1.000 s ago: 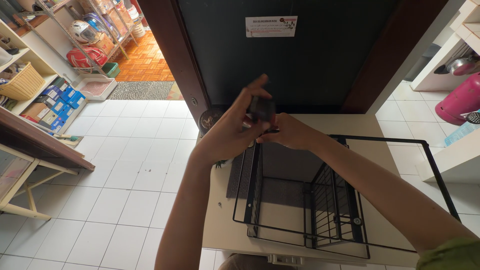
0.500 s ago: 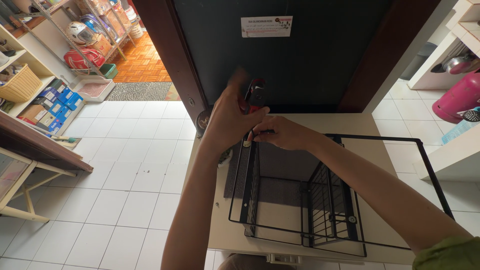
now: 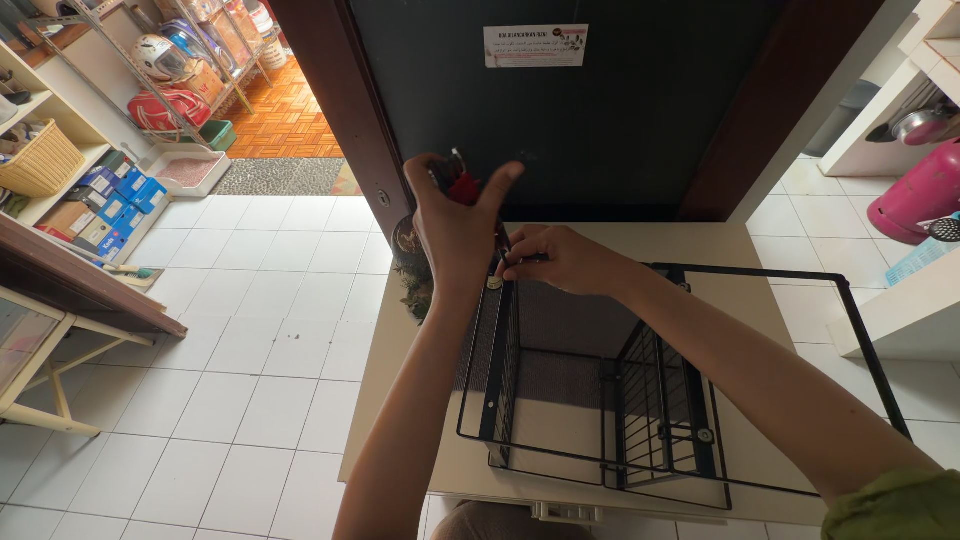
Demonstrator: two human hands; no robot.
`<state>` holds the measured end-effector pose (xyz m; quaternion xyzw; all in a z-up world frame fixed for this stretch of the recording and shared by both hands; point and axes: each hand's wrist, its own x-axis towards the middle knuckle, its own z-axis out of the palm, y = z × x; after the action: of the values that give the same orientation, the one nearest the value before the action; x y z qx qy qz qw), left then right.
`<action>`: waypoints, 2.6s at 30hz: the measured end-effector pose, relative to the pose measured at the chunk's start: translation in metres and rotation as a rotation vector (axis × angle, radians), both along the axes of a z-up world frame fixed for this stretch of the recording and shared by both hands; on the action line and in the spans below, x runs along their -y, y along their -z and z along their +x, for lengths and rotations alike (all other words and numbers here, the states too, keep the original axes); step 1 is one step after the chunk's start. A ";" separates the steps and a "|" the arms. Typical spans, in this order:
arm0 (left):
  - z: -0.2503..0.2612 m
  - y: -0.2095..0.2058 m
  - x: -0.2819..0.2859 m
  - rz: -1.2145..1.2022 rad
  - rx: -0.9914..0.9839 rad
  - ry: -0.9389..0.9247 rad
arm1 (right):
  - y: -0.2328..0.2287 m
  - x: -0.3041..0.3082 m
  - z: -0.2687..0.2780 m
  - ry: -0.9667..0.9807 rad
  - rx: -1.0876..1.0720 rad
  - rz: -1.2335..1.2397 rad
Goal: The person assembles a black wire rack on a low table. They use a screwdriver to tighten screws at the frame joints, reposition the rack, and attach a wire shelf insert.
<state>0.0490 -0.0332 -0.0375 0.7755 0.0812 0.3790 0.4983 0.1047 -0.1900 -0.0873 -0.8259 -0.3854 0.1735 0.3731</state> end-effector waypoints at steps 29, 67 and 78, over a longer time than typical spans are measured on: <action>-0.035 0.060 -0.100 -0.544 0.184 0.047 | -0.006 -0.007 -0.004 -0.085 0.182 -0.220; -0.188 0.248 -0.122 -1.197 0.092 -0.245 | 0.221 -0.121 -0.245 0.633 -1.087 0.729; -0.202 0.284 -0.133 -1.198 0.028 -0.310 | 0.265 -0.139 -0.250 0.677 -0.859 0.649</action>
<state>-0.1529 0.0994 -0.3217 0.3352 0.3851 0.3456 0.7874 -0.1457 -0.0511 -0.3521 -0.6036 0.0482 0.2362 0.7599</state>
